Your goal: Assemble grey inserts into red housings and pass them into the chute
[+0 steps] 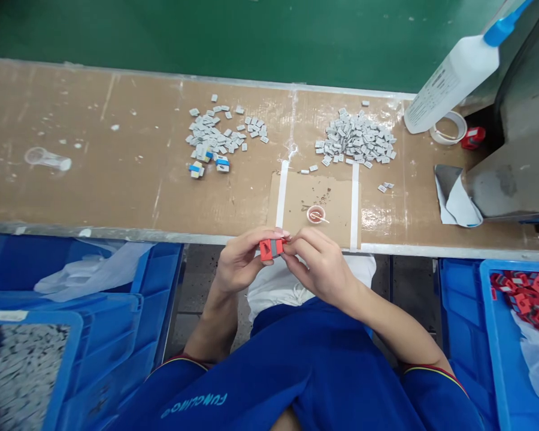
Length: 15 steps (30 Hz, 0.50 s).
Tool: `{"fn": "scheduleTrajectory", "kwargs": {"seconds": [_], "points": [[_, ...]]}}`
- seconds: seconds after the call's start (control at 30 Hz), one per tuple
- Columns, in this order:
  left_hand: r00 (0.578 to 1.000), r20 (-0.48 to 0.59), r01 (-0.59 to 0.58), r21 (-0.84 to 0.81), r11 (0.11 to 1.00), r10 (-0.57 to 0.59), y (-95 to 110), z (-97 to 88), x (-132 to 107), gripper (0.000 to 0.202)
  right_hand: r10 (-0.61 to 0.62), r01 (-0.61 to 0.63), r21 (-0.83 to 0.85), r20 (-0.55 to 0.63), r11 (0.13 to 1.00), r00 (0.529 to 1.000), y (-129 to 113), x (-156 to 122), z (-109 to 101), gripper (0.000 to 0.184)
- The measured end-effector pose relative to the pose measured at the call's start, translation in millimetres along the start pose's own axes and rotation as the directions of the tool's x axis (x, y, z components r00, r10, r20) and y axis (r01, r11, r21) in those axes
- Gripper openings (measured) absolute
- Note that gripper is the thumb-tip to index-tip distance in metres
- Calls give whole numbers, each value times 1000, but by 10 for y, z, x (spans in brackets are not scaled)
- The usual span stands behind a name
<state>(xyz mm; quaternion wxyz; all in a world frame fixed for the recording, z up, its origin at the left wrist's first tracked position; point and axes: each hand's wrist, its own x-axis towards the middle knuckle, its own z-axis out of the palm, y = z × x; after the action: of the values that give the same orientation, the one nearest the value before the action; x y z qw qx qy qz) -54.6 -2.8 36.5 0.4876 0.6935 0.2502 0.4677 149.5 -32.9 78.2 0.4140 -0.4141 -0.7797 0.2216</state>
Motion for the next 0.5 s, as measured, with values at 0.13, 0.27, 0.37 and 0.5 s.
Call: {"fn": "scheduleTrajectory", "kwargs": {"seconds": [0.13,0.27,0.37,0.5], "points": [[999,-22,27,-5,1000,-27,-36,21,-71,40,19,-19,16,-5,1000,1000,22,-53,69,11],[990,-54,127,-61,990,-130,-38,24,-125,39,67,-65,-74,15,995,998,-29,-55,111,9],[974,-78,203,-117,972,-212,-42,37,-161,39,108,-103,-112,33,988,994,-39,-39,129,8],[958,-85,262,-124,957,-273,-51,53,-184,40,136,-131,-100,53,986,989,10,-28,158,11]]}}
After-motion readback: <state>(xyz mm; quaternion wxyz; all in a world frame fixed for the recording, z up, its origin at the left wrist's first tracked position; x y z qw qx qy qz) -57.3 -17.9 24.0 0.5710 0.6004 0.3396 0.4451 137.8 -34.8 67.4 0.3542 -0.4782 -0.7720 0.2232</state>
